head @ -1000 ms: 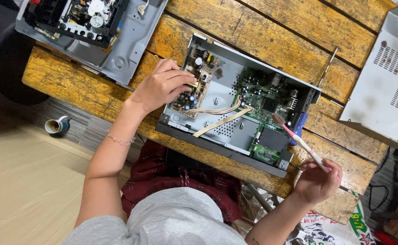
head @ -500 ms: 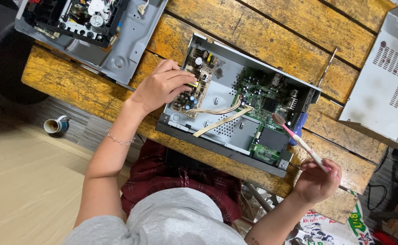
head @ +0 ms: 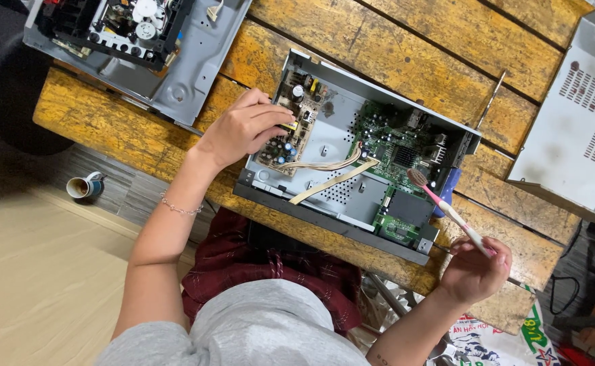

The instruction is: Repairing an electronic device by cleaning the circuit board with a brush and using a screwdriver.

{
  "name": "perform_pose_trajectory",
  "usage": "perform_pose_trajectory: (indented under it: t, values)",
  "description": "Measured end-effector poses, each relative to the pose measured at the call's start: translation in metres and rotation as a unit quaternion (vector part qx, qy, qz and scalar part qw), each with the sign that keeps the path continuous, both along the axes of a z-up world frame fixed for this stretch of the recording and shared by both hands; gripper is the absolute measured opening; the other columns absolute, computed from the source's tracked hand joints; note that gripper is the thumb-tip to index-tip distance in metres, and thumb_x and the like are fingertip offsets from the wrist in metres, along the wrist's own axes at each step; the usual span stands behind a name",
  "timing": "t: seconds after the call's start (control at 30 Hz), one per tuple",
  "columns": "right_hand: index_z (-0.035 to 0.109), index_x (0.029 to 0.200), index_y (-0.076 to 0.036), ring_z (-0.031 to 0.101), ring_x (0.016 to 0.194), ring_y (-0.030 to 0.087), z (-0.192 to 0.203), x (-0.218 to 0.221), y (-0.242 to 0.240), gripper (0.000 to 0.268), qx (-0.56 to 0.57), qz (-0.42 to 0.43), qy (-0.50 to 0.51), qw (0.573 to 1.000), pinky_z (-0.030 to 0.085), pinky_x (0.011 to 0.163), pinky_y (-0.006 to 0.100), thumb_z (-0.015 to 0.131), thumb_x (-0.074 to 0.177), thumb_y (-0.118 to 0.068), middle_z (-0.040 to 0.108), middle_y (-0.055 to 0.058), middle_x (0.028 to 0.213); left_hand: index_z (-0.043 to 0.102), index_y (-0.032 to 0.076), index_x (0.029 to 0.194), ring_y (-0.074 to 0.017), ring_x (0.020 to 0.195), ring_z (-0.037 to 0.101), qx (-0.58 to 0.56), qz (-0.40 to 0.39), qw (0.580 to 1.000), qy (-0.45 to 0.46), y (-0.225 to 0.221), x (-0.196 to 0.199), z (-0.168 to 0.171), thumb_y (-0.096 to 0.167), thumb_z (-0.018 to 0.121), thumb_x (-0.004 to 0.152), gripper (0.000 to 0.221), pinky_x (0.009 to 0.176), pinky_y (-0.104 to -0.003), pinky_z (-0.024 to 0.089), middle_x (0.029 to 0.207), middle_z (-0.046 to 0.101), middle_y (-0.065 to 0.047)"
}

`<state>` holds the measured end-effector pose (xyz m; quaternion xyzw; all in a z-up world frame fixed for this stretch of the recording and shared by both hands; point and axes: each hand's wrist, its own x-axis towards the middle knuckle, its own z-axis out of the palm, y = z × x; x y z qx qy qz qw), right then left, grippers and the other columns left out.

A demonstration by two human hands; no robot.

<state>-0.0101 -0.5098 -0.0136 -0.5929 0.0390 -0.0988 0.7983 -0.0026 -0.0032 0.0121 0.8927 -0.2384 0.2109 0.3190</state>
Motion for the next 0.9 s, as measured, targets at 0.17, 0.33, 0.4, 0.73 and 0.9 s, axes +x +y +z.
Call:
perform_pose_trajectory:
  t: [0.17,0.33,0.4,0.73,0.9]
  values:
    - [0.069,0.106,-0.01,0.071,0.077,0.019,-0.004,0.002,-0.006,0.023,0.007,0.05,-0.045,0.998,0.063,0.073,0.031,0.052,0.107,-0.026,0.071,0.006,0.087,0.073,0.001,0.114,-0.0231,0.093,0.058,-0.005,-0.002,1.0,-0.001,0.001,0.001,-0.004,0.004,0.082,0.088,0.028,0.083,-0.031,0.054,0.109,0.076,-0.01]
    - [0.067,0.105,-0.01,0.07,0.075,0.021,0.0,0.002,-0.002,0.024,-0.007,0.034,-0.025,0.999,0.06,0.066,0.03,0.054,0.106,-0.03,0.068,0.007,0.081,0.075,0.011,0.115,-0.0185,0.092,0.058,0.047,0.024,0.998,-0.016,0.005,0.003,-0.015,0.017,0.084,0.089,0.028,0.081,-0.031,0.046,0.107,0.078,-0.003]
    - [0.068,0.104,-0.01,0.07,0.074,0.021,0.001,0.002,-0.001,0.023,-0.009,0.032,-0.027,0.999,0.06,0.065,0.03,0.054,0.105,-0.03,0.068,0.007,0.081,0.076,0.011,0.115,-0.0184,0.092,0.059,0.055,0.025,0.998,-0.021,0.006,0.003,-0.013,0.018,0.084,0.089,0.028,0.082,-0.031,0.046,0.108,0.079,-0.003]
    - [0.067,0.103,-0.01,0.067,0.07,0.021,0.001,0.002,0.0,0.023,-0.019,0.012,-0.014,1.0,0.057,0.062,0.03,0.055,0.104,-0.03,0.066,0.007,0.077,0.066,0.007,0.13,-0.0199,0.091,0.057,0.039,0.029,0.998,-0.035,0.01,0.0,-0.017,0.027,0.078,0.095,0.042,0.078,-0.028,0.047,0.121,0.076,-0.008]
    - [0.067,0.106,-0.011,0.07,0.079,0.019,-0.002,0.003,-0.004,0.02,0.013,0.028,-0.041,0.999,0.061,0.069,0.028,0.055,0.105,-0.027,0.07,0.005,0.087,0.063,0.008,0.131,-0.0209,0.097,0.064,-0.044,0.065,0.996,-0.049,0.024,-0.007,-0.02,0.011,0.07,0.101,0.031,0.084,-0.03,0.049,0.125,0.074,-0.008]
